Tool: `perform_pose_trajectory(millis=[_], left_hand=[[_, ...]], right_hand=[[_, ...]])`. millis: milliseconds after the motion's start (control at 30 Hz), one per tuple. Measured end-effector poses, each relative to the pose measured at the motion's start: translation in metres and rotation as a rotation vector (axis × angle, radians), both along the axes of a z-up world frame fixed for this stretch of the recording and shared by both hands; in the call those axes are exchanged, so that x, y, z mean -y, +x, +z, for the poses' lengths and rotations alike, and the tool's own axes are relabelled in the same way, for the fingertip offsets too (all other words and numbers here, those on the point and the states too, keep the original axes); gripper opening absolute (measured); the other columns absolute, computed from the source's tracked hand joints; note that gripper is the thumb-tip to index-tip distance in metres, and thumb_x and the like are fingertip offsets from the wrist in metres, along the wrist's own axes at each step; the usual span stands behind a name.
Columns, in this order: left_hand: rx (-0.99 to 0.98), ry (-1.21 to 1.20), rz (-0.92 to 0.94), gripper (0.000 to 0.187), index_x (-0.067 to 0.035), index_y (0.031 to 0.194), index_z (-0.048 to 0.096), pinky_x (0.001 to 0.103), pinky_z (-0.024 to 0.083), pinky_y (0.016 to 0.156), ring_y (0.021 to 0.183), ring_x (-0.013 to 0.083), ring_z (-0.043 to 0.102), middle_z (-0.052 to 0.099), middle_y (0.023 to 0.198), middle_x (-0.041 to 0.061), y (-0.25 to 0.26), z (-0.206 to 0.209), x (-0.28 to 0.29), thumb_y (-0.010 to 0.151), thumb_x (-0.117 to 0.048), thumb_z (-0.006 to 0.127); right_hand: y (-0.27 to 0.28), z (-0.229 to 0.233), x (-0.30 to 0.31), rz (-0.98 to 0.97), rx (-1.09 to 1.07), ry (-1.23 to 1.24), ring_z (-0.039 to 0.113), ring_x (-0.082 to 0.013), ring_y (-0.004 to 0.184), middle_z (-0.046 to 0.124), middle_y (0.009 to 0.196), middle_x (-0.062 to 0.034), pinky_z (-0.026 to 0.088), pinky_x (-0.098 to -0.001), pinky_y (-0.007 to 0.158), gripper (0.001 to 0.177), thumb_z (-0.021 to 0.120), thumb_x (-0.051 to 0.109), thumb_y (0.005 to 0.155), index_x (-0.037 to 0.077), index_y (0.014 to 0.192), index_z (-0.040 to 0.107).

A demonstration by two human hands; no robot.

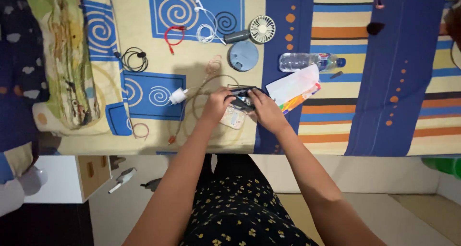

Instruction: Organizing various electronic accessories, cables, and a handheld fan into a nightstand drawer.

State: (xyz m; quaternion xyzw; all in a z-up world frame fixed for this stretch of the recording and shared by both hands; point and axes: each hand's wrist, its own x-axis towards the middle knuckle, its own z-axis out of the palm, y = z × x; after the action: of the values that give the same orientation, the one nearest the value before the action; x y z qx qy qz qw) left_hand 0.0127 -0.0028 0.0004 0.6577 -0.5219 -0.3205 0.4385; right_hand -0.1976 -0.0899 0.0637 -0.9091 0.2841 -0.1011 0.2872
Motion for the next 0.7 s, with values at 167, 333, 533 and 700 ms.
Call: perform_pose_trajectory(millis=[167,333,533,700], left_hand=[[-0.020,0.012,0.044,0.018,0.005,0.095,0.070,0.044,0.054,0.081,0.092,0.0383,0.068,0.070,0.099,0.020,0.000,0.007,0.001,0.085,-0.008,0.077],[-0.013,0.180,0.101,0.018,0.002,0.096,0.066,0.045,0.052,0.076,0.087,0.0405,0.066,0.068,0.090,0.021,-0.006,0.012,-0.001,0.088,-0.009,0.078],[-0.058,0.185,0.124,0.021,-0.001,0.095,0.051,0.044,0.049,0.072,0.082,0.0427,0.061,0.060,0.084,0.020,-0.004,0.027,-0.009,0.094,-0.004,0.072],[0.235,0.154,0.509,0.016,-0.003,0.094,0.063,0.049,0.048,0.079,0.088,0.0397,0.063,0.067,0.093,0.019,0.026,0.004,-0.051,0.091,-0.013,0.075]], right_hand=[[-0.030,-0.071,-0.009,0.055,-0.267,-0.073,0.061,-0.0342,0.118,0.062,0.124,-0.0159,0.045,-0.0450,0.114,0.027,0.067,0.017,0.097,0.003,0.119,0.065],[0.000,-0.016,-0.002,-0.132,-0.075,-0.135,0.058,-0.0403,0.109,0.065,0.122,-0.0229,0.048,-0.0457,0.095,0.024,0.072,0.014,0.084,0.005,0.106,0.069],[-0.003,-0.068,0.004,-0.221,-0.160,0.000,0.056,-0.0375,0.100,0.067,0.102,-0.0174,0.047,-0.0487,0.090,0.049,0.075,0.012,0.085,-0.004,0.130,0.065],[0.014,-0.057,-0.003,-0.282,-0.192,-0.207,0.057,-0.0317,0.102,0.070,0.096,-0.0074,0.043,-0.0479,0.088,0.009,0.075,0.012,0.086,0.011,0.093,0.070]])
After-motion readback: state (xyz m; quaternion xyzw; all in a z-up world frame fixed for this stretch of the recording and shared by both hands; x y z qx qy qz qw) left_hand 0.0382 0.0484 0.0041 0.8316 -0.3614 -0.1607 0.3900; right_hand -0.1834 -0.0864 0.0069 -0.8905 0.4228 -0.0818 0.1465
